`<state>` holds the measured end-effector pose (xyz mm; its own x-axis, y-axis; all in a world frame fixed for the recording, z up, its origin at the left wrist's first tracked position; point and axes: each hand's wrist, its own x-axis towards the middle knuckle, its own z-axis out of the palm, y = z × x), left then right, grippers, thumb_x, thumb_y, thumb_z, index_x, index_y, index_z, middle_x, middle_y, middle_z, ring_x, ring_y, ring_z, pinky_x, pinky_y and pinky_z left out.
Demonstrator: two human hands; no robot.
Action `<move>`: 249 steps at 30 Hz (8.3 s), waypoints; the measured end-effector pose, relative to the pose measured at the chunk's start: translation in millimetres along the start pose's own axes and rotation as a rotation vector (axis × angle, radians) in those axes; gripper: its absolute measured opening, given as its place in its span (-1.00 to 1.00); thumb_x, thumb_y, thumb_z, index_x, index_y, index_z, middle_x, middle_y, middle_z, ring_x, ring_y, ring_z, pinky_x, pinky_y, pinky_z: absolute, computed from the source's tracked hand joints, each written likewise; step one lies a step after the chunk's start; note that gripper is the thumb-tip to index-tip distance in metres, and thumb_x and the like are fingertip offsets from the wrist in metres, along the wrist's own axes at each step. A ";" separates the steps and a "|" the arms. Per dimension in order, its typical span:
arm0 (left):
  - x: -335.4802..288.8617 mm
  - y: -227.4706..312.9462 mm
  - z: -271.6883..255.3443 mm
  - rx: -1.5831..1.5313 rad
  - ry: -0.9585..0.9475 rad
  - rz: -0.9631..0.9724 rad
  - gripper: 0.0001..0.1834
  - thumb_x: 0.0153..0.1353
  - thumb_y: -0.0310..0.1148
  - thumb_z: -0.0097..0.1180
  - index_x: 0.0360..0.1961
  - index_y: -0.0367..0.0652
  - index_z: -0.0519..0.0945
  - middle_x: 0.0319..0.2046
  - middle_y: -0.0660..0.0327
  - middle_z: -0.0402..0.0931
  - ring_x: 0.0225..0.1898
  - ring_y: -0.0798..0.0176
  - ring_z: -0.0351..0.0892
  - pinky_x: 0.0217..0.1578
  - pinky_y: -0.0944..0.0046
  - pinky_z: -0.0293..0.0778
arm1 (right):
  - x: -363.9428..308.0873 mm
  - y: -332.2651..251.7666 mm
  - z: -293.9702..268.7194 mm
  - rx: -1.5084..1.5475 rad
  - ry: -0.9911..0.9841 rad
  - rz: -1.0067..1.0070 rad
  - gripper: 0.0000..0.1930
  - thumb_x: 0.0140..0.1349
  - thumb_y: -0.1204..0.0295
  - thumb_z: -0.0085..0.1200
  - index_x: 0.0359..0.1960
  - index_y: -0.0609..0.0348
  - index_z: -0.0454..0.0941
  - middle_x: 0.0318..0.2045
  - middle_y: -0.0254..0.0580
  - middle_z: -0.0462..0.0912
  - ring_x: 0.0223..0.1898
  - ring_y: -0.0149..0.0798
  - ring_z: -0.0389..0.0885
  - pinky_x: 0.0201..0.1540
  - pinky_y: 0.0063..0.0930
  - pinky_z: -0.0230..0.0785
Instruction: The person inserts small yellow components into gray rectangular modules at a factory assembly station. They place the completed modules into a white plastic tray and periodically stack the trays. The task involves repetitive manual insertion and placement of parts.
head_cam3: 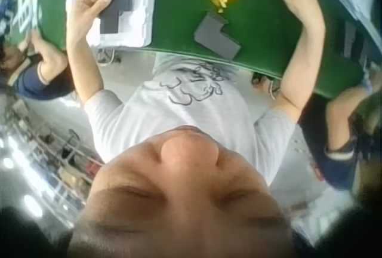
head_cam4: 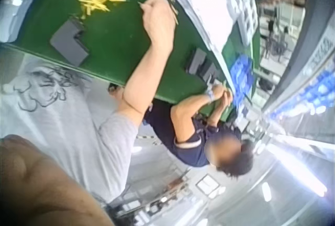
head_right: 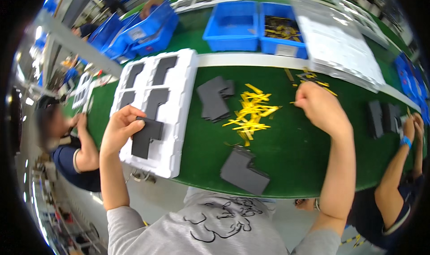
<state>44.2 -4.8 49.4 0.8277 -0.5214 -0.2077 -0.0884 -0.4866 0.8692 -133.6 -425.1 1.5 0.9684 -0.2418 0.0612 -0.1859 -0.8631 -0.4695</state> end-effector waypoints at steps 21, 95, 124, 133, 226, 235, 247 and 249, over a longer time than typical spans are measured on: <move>-14.2 25.2 30.6 0.443 0.229 0.206 -0.74 -0.10 -0.50 0.36 -0.38 -0.18 0.52 -0.52 0.34 0.39 -0.50 0.44 0.32 -0.49 0.41 0.25 | 0.1 -58.3 16.7 0.487 -0.032 -0.216 -0.88 0.17 0.64 0.01 -0.25 0.27 0.50 -0.37 -0.26 0.49 -0.38 -0.40 0.46 -0.33 -0.56 0.32; 35.6 47.4 164.9 -0.144 -0.283 0.460 -0.81 0.33 -0.48 0.00 -0.13 -0.29 0.28 -0.37 0.06 0.59 -0.43 0.20 0.58 -0.40 0.29 0.41 | -9.1 -101.0 39.9 1.023 0.219 0.000 -0.92 0.15 0.62 0.18 -0.31 0.33 0.63 -0.38 -0.36 0.48 -0.51 -0.57 0.49 -0.46 -0.70 0.35; 48.4 49.4 146.8 -0.587 -0.513 0.136 -0.55 0.37 -0.36 -0.01 0.25 -0.20 0.28 -0.16 0.14 0.59 -0.13 0.33 0.57 -0.05 0.32 0.47 | 3.8 -71.8 37.6 1.036 -0.006 -0.257 -0.84 0.22 0.61 0.07 -0.17 0.29 0.61 -0.35 -0.30 0.57 -0.39 -0.48 0.55 -0.33 -0.64 0.42; 46.3 52.4 148.9 -0.735 -0.538 0.031 -0.55 0.31 -0.41 0.06 0.21 -0.15 0.31 -0.17 0.13 0.56 -0.16 0.23 0.60 -0.07 0.19 0.54 | 7.1 -60.0 16.4 0.719 0.070 -0.309 -0.80 0.15 0.59 0.15 -0.17 0.23 0.61 -0.38 -0.32 0.59 -0.41 -0.51 0.53 -0.35 -0.65 0.38; 129.0 -93.8 -78.6 1.160 0.610 0.467 -0.65 0.34 -0.22 -0.12 0.03 -0.06 0.57 0.11 0.20 0.47 0.09 0.08 0.43 0.04 0.12 0.40 | 33.1 -62.6 4.4 0.378 -0.028 -0.207 -0.71 0.16 0.59 0.07 -0.05 0.22 0.54 -0.18 -0.26 0.59 -0.21 -0.41 0.55 -0.13 -0.54 0.40; 71.0 26.7 37.3 0.673 0.281 0.785 -0.73 0.04 -0.46 0.26 -0.18 -0.06 0.63 -0.27 0.21 0.58 -0.21 0.12 0.57 -0.23 0.16 0.49 | 14.9 -18.0 3.2 0.297 -0.187 -0.122 -0.87 -0.02 0.63 0.24 -0.41 0.25 0.56 -0.45 -0.31 0.54 -0.43 -0.42 0.49 -0.32 -0.54 0.37; 16.1 39.2 146.7 0.688 -0.532 0.897 -0.18 -0.32 -0.04 0.46 0.05 -0.10 0.49 -0.22 0.20 0.34 -0.17 0.14 0.44 -0.27 0.21 0.50 | 0.8 -53.4 42.3 0.302 -0.145 -0.461 -0.89 0.00 0.57 0.22 -0.41 0.11 0.62 -0.45 -0.32 0.49 -0.41 -0.23 0.51 -0.36 -0.41 0.36; 17.5 42.5 147.4 0.663 -0.550 0.883 -0.20 -0.35 -0.09 0.49 0.01 -0.12 0.50 -0.18 0.19 0.32 -0.14 0.13 0.42 -0.24 0.21 0.49 | 1.5 -54.7 45.1 0.248 -0.153 -0.488 -0.91 0.00 0.53 0.23 -0.43 0.04 0.63 -0.45 -0.36 0.45 -0.38 -0.26 0.49 -0.31 -0.41 0.32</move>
<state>-26.7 -137.9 16.5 0.0124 -0.9993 0.0349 -0.8955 0.0044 0.4450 -114.4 -358.3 -12.4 0.9487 0.2422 0.2033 0.3162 -0.7244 -0.6127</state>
